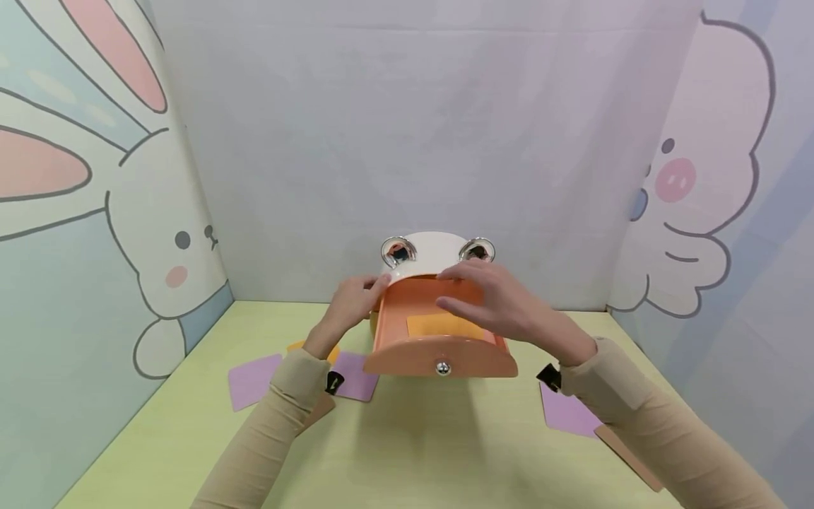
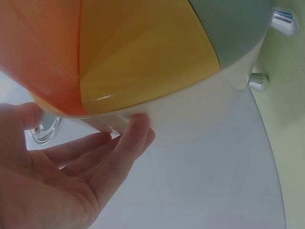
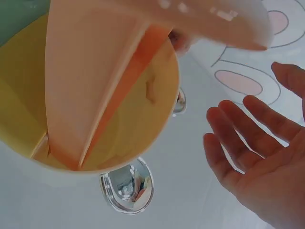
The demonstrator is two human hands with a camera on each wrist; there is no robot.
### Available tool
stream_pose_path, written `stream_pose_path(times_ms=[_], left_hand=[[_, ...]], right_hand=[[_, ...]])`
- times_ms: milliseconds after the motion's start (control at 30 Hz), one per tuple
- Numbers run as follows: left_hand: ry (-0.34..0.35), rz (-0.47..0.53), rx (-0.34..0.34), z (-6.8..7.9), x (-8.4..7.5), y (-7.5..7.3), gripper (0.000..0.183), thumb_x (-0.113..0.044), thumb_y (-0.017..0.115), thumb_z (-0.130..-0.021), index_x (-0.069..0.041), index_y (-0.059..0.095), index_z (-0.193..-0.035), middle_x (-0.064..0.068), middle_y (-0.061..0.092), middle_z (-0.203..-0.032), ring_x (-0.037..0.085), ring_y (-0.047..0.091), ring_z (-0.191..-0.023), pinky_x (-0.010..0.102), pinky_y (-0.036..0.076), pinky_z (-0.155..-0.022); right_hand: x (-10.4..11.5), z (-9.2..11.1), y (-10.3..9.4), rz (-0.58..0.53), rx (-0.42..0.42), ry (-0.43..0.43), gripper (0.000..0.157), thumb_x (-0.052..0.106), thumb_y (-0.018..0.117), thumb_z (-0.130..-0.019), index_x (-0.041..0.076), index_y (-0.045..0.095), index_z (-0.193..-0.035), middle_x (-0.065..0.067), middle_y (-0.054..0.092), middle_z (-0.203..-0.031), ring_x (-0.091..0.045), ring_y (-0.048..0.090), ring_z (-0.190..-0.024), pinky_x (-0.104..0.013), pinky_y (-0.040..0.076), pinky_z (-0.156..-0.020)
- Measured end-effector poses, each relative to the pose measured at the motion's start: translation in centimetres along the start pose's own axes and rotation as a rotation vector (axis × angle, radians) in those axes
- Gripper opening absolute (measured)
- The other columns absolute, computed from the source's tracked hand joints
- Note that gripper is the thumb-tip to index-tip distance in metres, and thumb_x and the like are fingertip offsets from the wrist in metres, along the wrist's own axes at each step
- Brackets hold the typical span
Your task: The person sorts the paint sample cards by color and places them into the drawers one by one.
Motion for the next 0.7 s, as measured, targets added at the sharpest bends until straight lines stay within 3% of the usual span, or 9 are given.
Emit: stream_pose_path(times_ms=[100,167,333,433,567,700], left_hand=[[-0.006,-0.007,-0.001,0.0,0.0,0.0,0.055,-0.054,0.043,-0.098,-0.01,0.064,-0.124,0.013,0.068,-0.116,0.024,0.067,-0.086,0.031,0.058,-0.064],[-0.01,-0.006,-0.004,-0.1,0.1,0.0,0.054,-0.054,0.044,-0.098,-0.011,0.065,-0.122,0.012,0.068,-0.113,0.024,0.067,-0.083,0.031,0.057,-0.063],[-0.015,-0.005,-0.008,0.0,0.0,-0.1,0.053,-0.054,0.044,-0.098,-0.011,0.066,-0.12,0.012,0.069,-0.107,0.022,0.067,-0.077,0.03,0.057,-0.062],[-0.014,-0.008,-0.006,0.0,0.0,-0.2,0.054,-0.053,0.044,-0.098,-0.01,0.066,-0.121,0.013,0.069,-0.107,0.021,0.067,-0.077,0.03,0.057,-0.062],[-0.017,-0.006,-0.003,0.1,0.0,-0.1,0.054,-0.053,0.044,-0.098,-0.009,0.065,-0.123,0.014,0.069,-0.109,0.023,0.067,-0.081,0.032,0.058,-0.064],[-0.024,0.004,-0.005,0.1,0.0,-0.1,0.055,-0.054,0.044,-0.098,-0.01,0.064,-0.124,0.013,0.069,-0.109,0.024,0.067,-0.086,0.035,0.059,-0.066]], right_hand=[[1.3,1.5,-0.7,-0.152,-0.096,-0.031,0.016,0.012,0.069,-0.089,0.012,0.068,-0.104,0.004,0.066,-0.082,-0.009,0.058,-0.069,-0.024,0.051,-0.063],[2.0,2.6,-0.7,-0.303,-0.117,-0.027,0.014,0.004,0.066,-0.089,0.011,0.069,-0.1,0.0,0.066,-0.075,-0.008,0.054,-0.056,-0.02,0.047,-0.051],[3.4,5.7,1.6,-0.722,-0.046,0.059,0.014,-0.003,0.053,-0.095,0.0,0.066,-0.098,-0.016,0.067,-0.074,-0.014,0.051,-0.047,-0.024,0.044,-0.039],[3.9,7.3,4.2,-0.889,0.009,0.097,0.018,-0.001,0.047,-0.098,-0.004,0.064,-0.097,-0.021,0.065,-0.072,-0.016,0.054,-0.046,-0.028,0.046,-0.039],[3.8,9.0,8.1,-1.057,0.07,0.231,0.025,0.005,0.043,-0.101,-0.009,0.063,-0.098,-0.02,0.067,-0.071,-0.011,0.059,-0.049,-0.03,0.05,-0.042],[3.0,9.9,11.2,-1.199,0.119,0.462,0.037,0.021,0.041,-0.104,-0.01,0.063,-0.103,-0.006,0.073,-0.077,-0.009,0.064,-0.057,-0.025,0.05,-0.046]])
Point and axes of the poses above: each hand's wrist, its own z-axis away from the middle knuckle, its own y-axis out of the palm, x = y × z, the point moved 7 cm from there along -z, towards the middle knuckle
